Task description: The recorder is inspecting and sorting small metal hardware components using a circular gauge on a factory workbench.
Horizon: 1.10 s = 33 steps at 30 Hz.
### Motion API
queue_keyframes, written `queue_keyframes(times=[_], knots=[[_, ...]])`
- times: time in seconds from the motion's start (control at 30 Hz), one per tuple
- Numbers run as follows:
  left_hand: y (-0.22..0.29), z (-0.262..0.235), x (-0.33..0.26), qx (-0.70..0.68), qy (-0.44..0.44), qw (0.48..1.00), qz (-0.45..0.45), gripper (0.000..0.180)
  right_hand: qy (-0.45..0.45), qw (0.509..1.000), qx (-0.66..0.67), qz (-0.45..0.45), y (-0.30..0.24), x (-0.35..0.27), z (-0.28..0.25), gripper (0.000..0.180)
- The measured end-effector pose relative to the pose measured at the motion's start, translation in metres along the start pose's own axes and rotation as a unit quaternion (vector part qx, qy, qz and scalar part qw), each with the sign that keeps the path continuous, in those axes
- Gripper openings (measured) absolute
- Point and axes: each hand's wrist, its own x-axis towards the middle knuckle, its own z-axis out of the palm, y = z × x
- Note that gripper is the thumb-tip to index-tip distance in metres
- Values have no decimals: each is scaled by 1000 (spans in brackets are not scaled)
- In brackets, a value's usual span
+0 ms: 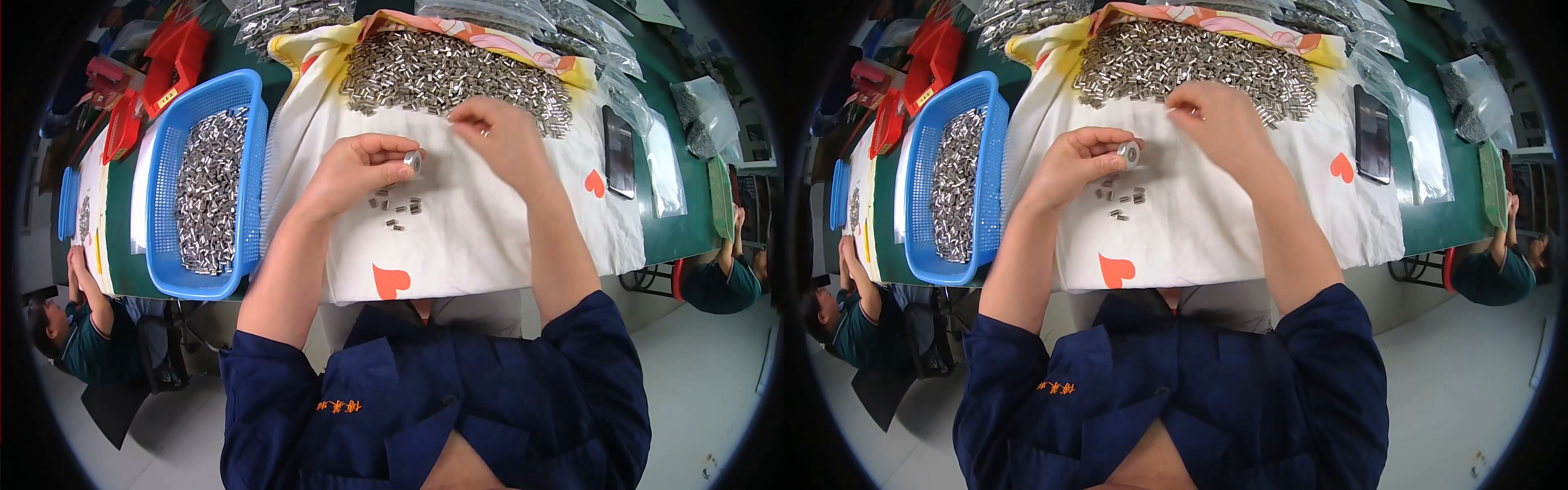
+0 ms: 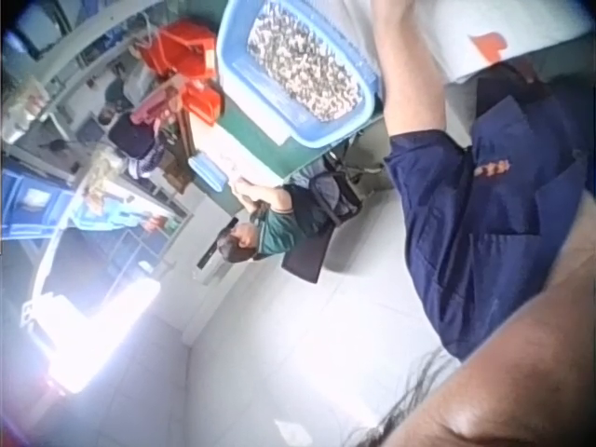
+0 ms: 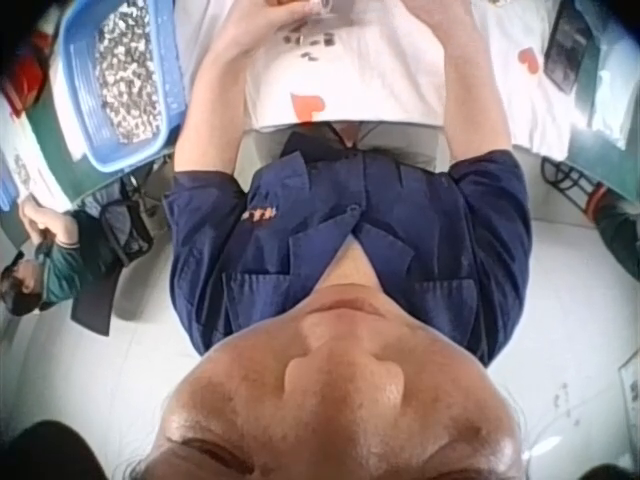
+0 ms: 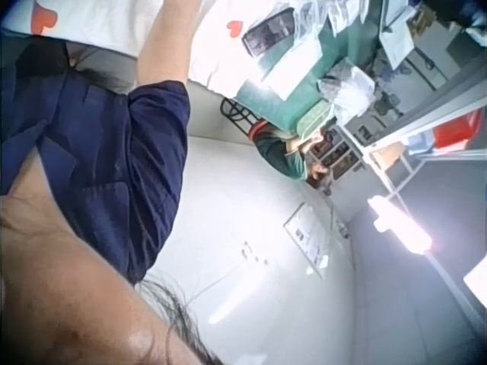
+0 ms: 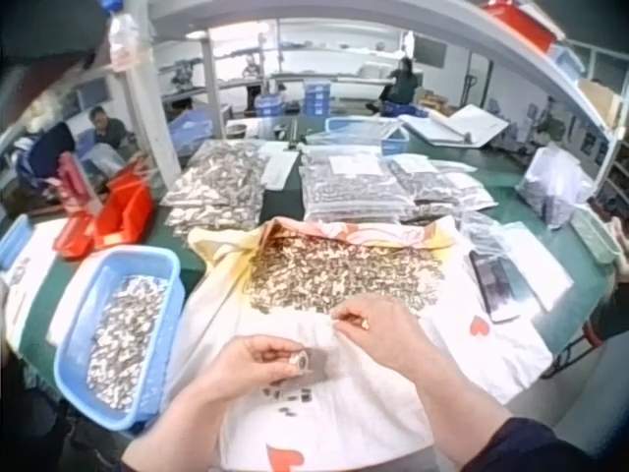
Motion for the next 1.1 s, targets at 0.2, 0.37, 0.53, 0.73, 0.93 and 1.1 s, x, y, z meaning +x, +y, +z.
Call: queue_keyframes(times=[0.2, 0.37, 0.53, 0.73, 0.93, 1.1], knots=[[-2, 0, 0, -10, -35, 999, 3, 30, -55, 980, -182, 65, 15, -2, -3, 8], [0, 0, 0, -6, -27, 1000, 10, 29, -40, 969, -242, 8, 17, -5, 12, 6], [1, 1, 0, -3, -23, 1000, 5, 29, -55, 973, -224, 3, 17, -6, 11, 11], [-3, -3, 2, -74, -6, 997, 16, 30, -91, 971, 188, 112, -14, -4, 7, 9], [-2, -2, 2, -118, 0, 993, 4, 31, -118, 972, 193, 67, -25, -11, 14, 7], [-4, -4, 2, -117, 22, 993, 9, 31, -51, 989, 137, -4, -22, -13, 24, 7]])
